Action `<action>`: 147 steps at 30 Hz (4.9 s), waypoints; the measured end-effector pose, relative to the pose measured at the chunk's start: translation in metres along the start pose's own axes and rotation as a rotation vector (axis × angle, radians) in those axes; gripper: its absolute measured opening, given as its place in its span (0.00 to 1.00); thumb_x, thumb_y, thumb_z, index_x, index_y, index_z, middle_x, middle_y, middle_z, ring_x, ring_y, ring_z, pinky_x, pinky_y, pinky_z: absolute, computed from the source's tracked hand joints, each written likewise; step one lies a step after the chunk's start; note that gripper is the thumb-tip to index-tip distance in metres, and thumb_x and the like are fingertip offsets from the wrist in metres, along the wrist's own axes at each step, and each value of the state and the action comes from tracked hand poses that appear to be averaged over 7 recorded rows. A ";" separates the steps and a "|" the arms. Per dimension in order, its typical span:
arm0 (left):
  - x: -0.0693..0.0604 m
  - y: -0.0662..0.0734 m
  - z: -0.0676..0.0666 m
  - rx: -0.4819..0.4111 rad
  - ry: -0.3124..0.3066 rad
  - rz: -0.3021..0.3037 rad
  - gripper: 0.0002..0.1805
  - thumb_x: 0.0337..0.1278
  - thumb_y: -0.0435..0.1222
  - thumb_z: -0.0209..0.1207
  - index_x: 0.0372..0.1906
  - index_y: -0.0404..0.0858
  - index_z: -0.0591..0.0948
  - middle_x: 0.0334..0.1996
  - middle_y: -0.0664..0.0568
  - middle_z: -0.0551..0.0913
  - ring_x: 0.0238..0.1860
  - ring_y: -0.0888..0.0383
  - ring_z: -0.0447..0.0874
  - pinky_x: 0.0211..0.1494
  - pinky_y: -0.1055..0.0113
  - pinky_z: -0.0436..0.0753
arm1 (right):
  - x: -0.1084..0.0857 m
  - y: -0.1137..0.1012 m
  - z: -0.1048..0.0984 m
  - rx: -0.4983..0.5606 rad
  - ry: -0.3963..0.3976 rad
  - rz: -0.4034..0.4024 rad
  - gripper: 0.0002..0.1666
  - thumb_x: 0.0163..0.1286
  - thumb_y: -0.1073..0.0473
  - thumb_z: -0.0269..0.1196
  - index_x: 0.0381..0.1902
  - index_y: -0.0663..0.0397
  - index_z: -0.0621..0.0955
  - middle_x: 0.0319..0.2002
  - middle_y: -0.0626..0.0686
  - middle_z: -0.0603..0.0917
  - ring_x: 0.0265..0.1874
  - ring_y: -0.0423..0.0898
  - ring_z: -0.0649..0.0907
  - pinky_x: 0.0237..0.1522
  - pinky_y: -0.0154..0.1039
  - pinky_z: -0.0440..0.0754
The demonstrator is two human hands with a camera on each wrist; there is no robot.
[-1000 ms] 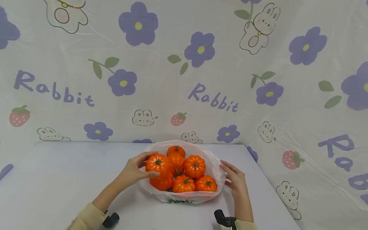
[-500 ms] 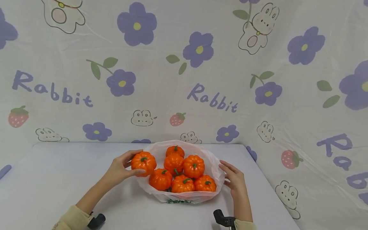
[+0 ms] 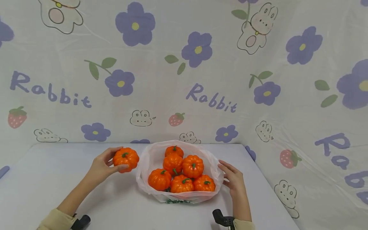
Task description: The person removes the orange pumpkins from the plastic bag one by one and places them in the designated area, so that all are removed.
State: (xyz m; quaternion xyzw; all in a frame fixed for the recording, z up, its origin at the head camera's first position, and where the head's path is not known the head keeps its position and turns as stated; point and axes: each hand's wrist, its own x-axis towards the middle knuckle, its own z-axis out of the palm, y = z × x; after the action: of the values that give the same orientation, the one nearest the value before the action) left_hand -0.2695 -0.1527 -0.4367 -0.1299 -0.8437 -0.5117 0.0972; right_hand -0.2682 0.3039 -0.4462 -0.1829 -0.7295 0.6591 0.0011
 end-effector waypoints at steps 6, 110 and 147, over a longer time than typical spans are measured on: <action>-0.005 -0.012 -0.022 0.033 0.046 -0.051 0.40 0.47 0.42 0.72 0.66 0.40 0.69 0.65 0.41 0.74 0.68 0.42 0.70 0.64 0.51 0.75 | 0.001 -0.001 0.001 0.011 0.001 0.004 0.36 0.68 0.44 0.63 0.70 0.49 0.70 0.70 0.55 0.68 0.50 0.46 0.76 0.70 0.55 0.70; -0.044 -0.113 -0.172 -0.004 0.430 -0.752 0.54 0.64 0.54 0.54 0.74 0.25 0.38 0.75 0.26 0.41 0.74 0.30 0.45 0.77 0.40 0.54 | 0.002 0.002 0.003 0.009 -0.017 -0.006 0.35 0.68 0.45 0.62 0.70 0.49 0.70 0.72 0.55 0.66 0.55 0.50 0.74 0.72 0.56 0.68; -0.036 -0.076 -0.145 0.213 0.444 -0.464 0.55 0.61 0.48 0.62 0.76 0.27 0.39 0.75 0.26 0.41 0.74 0.29 0.46 0.76 0.38 0.52 | 0.002 0.002 0.001 0.026 -0.014 -0.002 0.35 0.67 0.43 0.63 0.69 0.47 0.72 0.71 0.53 0.67 0.54 0.48 0.74 0.71 0.53 0.69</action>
State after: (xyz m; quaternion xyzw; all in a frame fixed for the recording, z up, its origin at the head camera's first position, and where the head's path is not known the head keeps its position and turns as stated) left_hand -0.2555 -0.3196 -0.4448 0.1912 -0.8578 -0.4449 0.1723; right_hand -0.2692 0.3038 -0.4490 -0.1775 -0.7210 0.6698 -0.0009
